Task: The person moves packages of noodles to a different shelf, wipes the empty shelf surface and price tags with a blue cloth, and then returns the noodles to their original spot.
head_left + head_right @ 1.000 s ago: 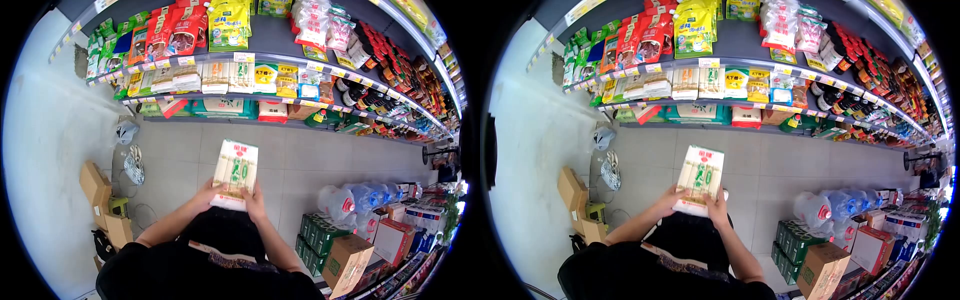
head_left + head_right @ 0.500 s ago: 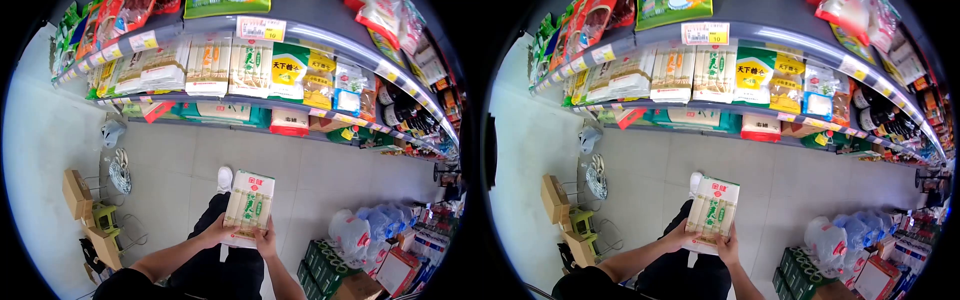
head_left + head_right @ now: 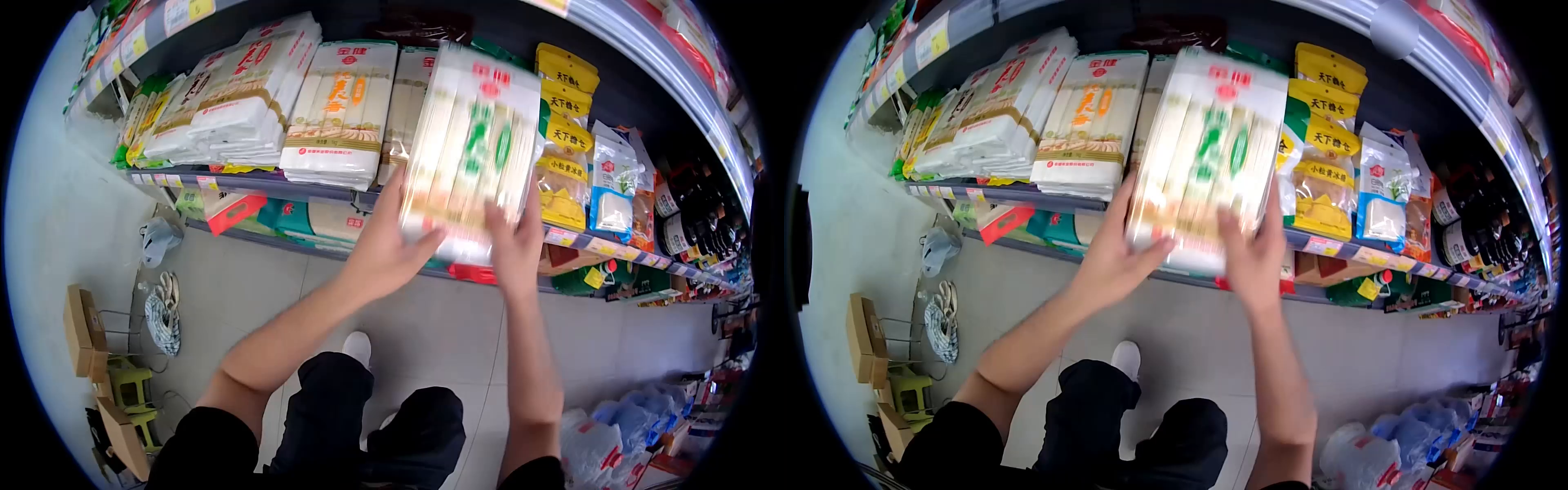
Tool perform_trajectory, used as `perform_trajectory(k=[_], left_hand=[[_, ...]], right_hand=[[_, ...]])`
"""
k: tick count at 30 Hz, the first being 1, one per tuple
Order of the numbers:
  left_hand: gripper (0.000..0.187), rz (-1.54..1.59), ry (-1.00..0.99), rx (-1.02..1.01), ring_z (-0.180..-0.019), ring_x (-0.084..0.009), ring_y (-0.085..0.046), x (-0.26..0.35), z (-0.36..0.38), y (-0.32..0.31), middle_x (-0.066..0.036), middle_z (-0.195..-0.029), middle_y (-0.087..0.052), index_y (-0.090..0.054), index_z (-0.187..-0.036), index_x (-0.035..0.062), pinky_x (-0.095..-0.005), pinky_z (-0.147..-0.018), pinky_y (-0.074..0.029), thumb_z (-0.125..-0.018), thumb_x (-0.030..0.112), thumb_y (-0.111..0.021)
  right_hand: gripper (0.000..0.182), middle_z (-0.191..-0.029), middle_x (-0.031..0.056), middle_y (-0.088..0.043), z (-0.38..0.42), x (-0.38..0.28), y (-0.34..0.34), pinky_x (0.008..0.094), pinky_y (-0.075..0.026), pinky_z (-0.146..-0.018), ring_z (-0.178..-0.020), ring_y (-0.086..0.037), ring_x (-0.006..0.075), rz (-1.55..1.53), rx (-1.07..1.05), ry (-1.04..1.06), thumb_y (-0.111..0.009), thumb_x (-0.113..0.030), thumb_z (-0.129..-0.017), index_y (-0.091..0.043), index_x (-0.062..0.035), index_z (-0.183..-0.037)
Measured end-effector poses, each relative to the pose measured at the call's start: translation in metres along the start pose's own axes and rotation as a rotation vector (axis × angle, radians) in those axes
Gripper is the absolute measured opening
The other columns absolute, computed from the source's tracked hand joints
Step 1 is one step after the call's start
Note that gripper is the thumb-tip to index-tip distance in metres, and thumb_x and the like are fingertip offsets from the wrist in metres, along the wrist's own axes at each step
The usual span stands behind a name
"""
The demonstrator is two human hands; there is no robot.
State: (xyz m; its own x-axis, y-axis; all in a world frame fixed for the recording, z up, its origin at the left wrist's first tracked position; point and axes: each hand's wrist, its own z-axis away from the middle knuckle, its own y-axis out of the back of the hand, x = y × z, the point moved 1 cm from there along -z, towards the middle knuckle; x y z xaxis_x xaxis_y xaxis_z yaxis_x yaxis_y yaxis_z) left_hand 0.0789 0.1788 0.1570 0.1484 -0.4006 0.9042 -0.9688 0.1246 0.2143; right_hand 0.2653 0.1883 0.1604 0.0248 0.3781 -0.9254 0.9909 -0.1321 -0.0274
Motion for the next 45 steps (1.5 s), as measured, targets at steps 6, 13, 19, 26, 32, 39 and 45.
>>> perform_trajectory(k=[6,13,19,26,32,39,45], left_hand=[[0.065,-0.875,-0.324,0.109,-0.136,-0.0438,-0.032,-0.004,-0.045,-0.015,-0.031,-0.143,-0.034,-0.033,-0.141,-0.0058,-0.0482,-0.112,-0.028,-0.087,0.016,-0.062],[0.054,-1.199,-0.457,0.182,-0.136,-0.0408,-0.034,-0.069,-0.041,-0.029,-0.029,-0.143,-0.036,-0.039,-0.139,-0.0021,-0.0493,-0.112,-0.03,-0.089,0.011,-0.053],[0.066,-1.209,-0.443,0.186,-0.136,-0.0421,-0.033,-0.073,-0.025,-0.029,-0.028,-0.144,-0.034,-0.035,-0.141,-0.0023,-0.0497,-0.113,-0.027,-0.084,0.015,-0.062],[0.08,-1.161,-0.415,0.159,-0.139,-0.0423,-0.026,-0.069,-0.013,-0.031,-0.028,-0.148,-0.028,-0.029,-0.145,-0.0013,-0.0502,-0.114,-0.022,-0.081,0.026,-0.067],[0.083,-1.145,-0.444,0.175,-0.14,-0.041,-0.024,-0.08,-0.009,-0.028,-0.025,-0.15,-0.027,-0.027,-0.147,0.0023,-0.0506,-0.115,-0.021,-0.08,0.027,-0.068],[0.081,-1.114,-0.514,0.179,-0.141,-0.0404,-0.023,-0.091,-0.007,-0.023,-0.023,-0.151,-0.025,-0.029,-0.147,0.0048,-0.0515,-0.114,-0.022,-0.079,0.023,-0.068],[0.078,-1.051,-0.529,0.15,-0.142,-0.0433,-0.02,-0.096,0.009,-0.023,-0.026,-0.151,-0.023,-0.029,-0.146,0.0022,-0.0554,-0.113,-0.02,-0.077,0.014,-0.063]], right_hand=[[0.063,-0.122,0.0182,-0.059,-0.1,0.038,-0.032,0.0297,-0.049,-0.089,-0.105,-0.06,0.0193,-0.104,-0.061,0.039,-0.059,-0.013,-0.092,-0.029,0.0058,-0.144],[0.076,-0.124,0.0312,-0.056,-0.118,0.073,-0.034,0.0391,-0.048,-0.091,-0.108,-0.062,0.037,0.467,0.035,0.209,-0.06,-0.035,-0.086,-0.032,0.0075,-0.142],[0.077,-0.117,0.0373,-0.055,-0.109,0.063,-0.033,0.0466,-0.049,-0.09,-0.105,-0.06,0.0463,0.912,0.011,0.163,-0.055,-0.046,-0.084,-0.039,0.0049,-0.139],[0.071,-0.111,0.0354,-0.056,-0.1,0.074,-0.032,0.0462,-0.049,-0.089,-0.099,-0.06,0.0469,0.824,0.031,0.199,-0.056,-0.042,-0.087,-0.039,0.004,-0.139],[0.058,-0.111,0.0292,-0.056,-0.052,0.08,-0.019,0.0458,-0.048,-0.085,-0.098,-0.058,0.0435,0.678,-0.007,0.453,-0.061,-0.023,-0.09,-0.042,0.0053,-0.136],[0.056,-0.12,0.0244,-0.055,-0.027,0.091,-0.009,0.0435,-0.045,-0.093,-0.107,-0.054,0.0402,0.729,-0.091,0.604,-0.065,-0.023,-0.089,-0.045,-0.0035,-0.138],[0.056,-0.126,0.0233,-0.053,-0.019,0.094,-0.003,0.0436,-0.044,-0.096,-0.111,-0.052,0.0399,0.679,-0.13,0.556,-0.066,-0.024,-0.089,-0.046,-0.0073,-0.138]])
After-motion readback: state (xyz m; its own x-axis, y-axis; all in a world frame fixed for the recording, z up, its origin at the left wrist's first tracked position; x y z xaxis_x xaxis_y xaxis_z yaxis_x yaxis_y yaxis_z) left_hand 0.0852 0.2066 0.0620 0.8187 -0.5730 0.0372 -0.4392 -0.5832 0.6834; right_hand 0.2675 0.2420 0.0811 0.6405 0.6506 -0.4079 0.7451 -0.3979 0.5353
